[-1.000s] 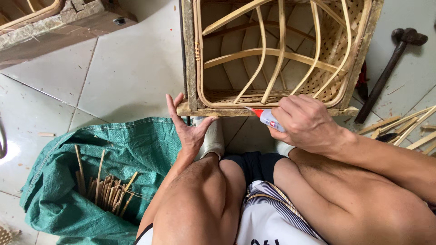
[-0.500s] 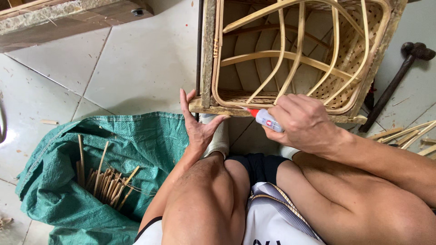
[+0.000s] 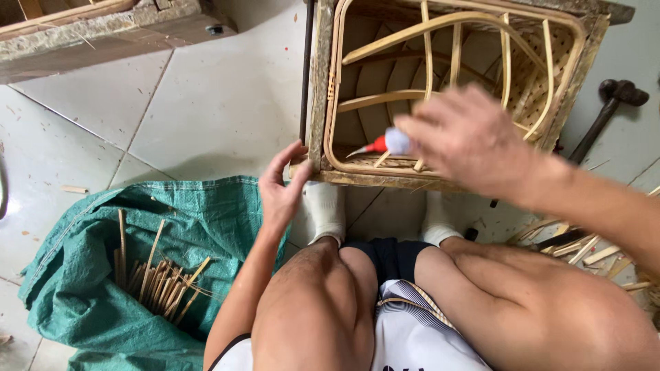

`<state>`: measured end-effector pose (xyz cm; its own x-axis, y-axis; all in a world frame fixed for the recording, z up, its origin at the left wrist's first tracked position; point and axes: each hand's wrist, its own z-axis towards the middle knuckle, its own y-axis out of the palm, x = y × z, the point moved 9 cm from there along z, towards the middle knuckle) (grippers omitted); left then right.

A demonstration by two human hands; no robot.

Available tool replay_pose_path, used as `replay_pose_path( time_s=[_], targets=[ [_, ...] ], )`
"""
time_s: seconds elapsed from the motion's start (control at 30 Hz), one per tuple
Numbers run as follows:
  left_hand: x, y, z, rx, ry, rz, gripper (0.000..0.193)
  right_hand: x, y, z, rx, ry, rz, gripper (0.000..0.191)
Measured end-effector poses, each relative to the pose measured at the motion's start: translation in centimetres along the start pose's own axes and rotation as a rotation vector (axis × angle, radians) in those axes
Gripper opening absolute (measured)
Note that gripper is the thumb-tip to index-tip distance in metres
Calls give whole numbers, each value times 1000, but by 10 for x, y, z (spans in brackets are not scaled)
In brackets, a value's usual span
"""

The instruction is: The person assembles a rectangular basket frame by inserting curved bamboo strips into a wooden mold. They use a hammer to tap the strips into place, then apply glue along the joints to secure them.

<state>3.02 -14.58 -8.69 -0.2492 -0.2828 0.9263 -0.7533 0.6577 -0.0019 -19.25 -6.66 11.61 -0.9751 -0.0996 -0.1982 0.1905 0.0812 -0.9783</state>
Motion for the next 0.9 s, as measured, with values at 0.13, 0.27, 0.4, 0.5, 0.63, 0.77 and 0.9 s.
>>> replay_pose_path(
  time_s=[0.13, 0.27, 0.4, 0.5, 0.63, 0.77, 0.9],
  targets=[
    [18, 9, 17, -77, 36, 106, 53, 18, -3, 38, 43, -194, -112, 31],
    [22, 16, 23, -47, 28, -31, 56, 14, 6, 62, 75, -359, -120, 31],
    [21, 15, 24, -40, 20, -41, 56, 8, 11, 75, 106, -418, -146, 26],
    [21, 13, 25, -41, 6, -40, 55, 3, 12, 80, 118, -447, -195, 27],
    [21, 13, 26, -48, -19, -55, 55, -3, 14, 81, 124, -490, -273, 24],
    [20, 13, 26, -48, -34, -67, 54, -4, 9, 80, 188, -535, -324, 18],
    [19, 12, 26, -44, -44, -61, 54, 6, 4, 88, 196, -551, -354, 14]
  ],
)
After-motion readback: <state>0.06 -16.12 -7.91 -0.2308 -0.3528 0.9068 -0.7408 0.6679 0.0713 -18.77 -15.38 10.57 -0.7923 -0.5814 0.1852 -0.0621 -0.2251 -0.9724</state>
